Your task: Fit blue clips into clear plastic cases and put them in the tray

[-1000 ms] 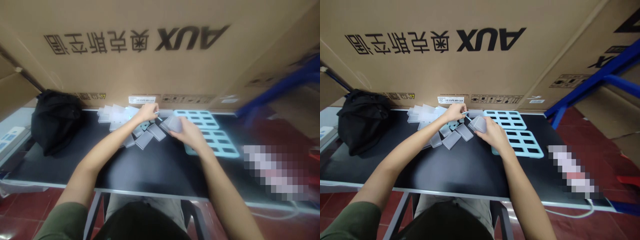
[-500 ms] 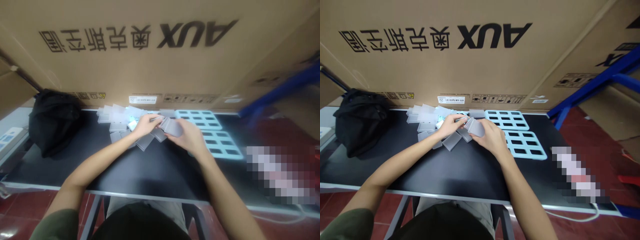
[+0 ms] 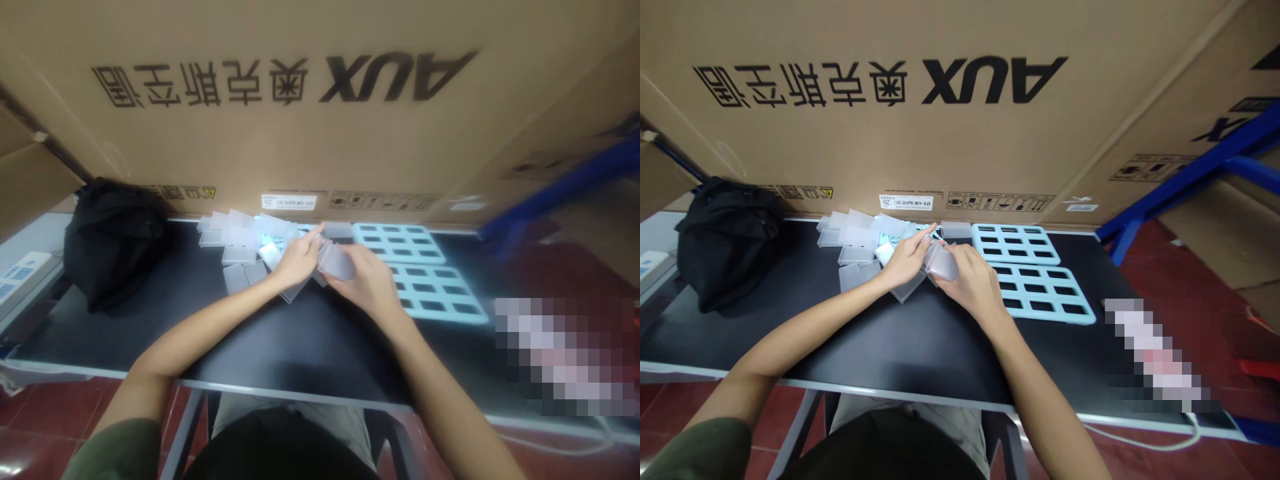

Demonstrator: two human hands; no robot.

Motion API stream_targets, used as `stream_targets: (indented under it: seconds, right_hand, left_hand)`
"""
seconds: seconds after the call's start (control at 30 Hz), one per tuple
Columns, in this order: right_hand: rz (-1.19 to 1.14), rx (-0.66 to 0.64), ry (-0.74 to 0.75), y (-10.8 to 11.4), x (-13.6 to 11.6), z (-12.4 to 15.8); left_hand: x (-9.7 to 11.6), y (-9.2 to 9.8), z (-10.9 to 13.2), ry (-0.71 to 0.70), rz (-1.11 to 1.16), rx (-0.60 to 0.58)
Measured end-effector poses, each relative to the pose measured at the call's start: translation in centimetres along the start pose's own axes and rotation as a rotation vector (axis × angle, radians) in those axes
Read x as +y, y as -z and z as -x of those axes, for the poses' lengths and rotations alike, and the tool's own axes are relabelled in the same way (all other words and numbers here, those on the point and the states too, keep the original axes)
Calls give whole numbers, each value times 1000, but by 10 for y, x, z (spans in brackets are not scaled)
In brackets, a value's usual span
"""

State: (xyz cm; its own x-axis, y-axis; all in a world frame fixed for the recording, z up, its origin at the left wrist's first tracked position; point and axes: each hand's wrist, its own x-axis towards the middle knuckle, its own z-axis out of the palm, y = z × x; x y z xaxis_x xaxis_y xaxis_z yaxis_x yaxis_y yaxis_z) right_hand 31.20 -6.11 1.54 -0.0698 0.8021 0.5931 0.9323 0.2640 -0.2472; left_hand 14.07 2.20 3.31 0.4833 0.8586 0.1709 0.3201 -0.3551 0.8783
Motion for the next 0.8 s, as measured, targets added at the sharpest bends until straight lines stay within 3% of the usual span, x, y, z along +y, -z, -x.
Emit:
stream_targets:
  seconds: [0.13, 0.33, 0.53, 0.8]
  right_hand:
    - [-19, -21, -15, 4, -5, -1]
    - [-1, 24, -45, 4, -6, -3]
    - [-28, 97, 11, 5, -7, -1]
    - [-2, 105, -64, 10, -11, 0]
  left_hand:
    - [2, 2, 5, 5, 39, -19]
    - [-2, 3, 11, -82, 210, -163]
    - [-5, 2, 14, -175, 246, -186]
    - [3, 14, 13, -140, 29, -220]
